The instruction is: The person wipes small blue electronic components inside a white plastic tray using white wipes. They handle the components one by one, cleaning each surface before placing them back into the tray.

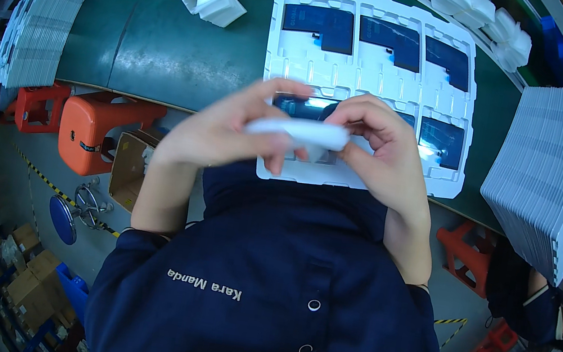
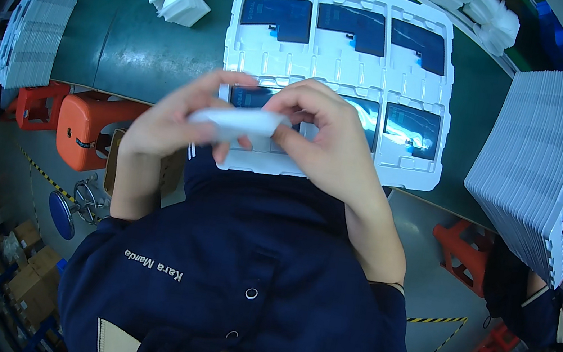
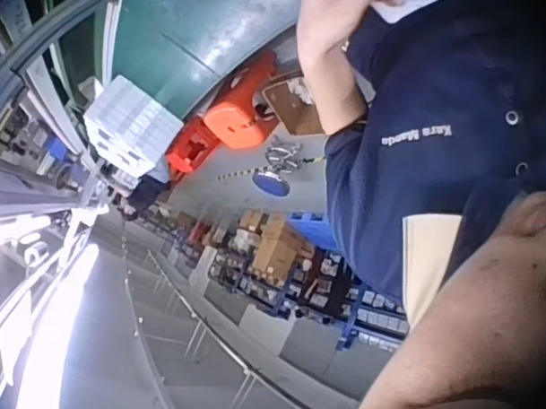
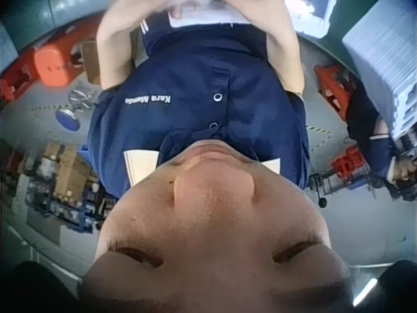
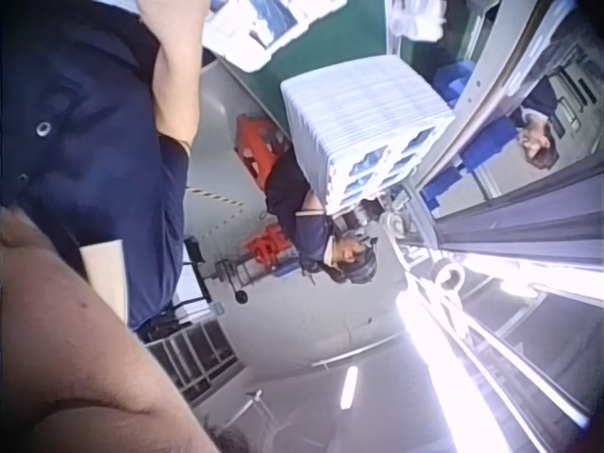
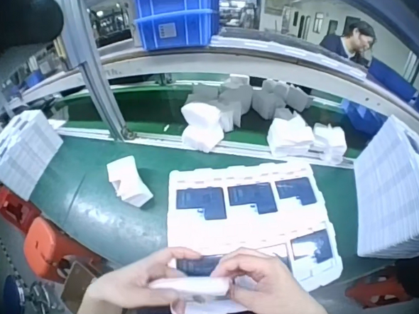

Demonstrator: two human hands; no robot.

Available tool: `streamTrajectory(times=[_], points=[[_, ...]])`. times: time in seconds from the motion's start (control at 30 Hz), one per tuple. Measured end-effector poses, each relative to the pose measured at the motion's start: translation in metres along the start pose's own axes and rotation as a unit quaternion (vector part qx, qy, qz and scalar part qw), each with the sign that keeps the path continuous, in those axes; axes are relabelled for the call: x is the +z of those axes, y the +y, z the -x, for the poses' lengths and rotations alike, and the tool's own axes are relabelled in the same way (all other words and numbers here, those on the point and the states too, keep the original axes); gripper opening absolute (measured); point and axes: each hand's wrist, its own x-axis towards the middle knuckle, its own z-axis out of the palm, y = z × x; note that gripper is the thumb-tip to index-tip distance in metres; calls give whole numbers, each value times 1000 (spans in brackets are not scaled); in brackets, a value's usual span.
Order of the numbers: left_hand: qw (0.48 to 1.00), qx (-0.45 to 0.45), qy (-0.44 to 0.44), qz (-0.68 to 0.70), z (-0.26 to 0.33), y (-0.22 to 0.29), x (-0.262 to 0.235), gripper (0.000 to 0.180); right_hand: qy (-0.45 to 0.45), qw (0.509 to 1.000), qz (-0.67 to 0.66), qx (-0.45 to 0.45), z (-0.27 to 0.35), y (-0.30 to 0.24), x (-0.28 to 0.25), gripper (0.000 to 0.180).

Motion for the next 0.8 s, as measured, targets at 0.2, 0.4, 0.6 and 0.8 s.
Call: streamTrajectory(times=[0.2, 0.4, 0.6, 0.8], points=[[936, 307, 167, -44, -27, -22, -6, 111, 43, 887, -450, 94, -2, -1, 19, 33], [923, 280, 200, 171, -37, -29, 42, 69, 65, 936, -325, 119, -2, 5, 37, 31], [927, 251, 214, 177, -38, -35, 43, 70, 123, 952, -279, 34, -4, 12, 45, 35], [951, 236, 61, 192, -35, -46, 39, 113, 39, 803, -595, 2, -2, 16, 35, 33]])
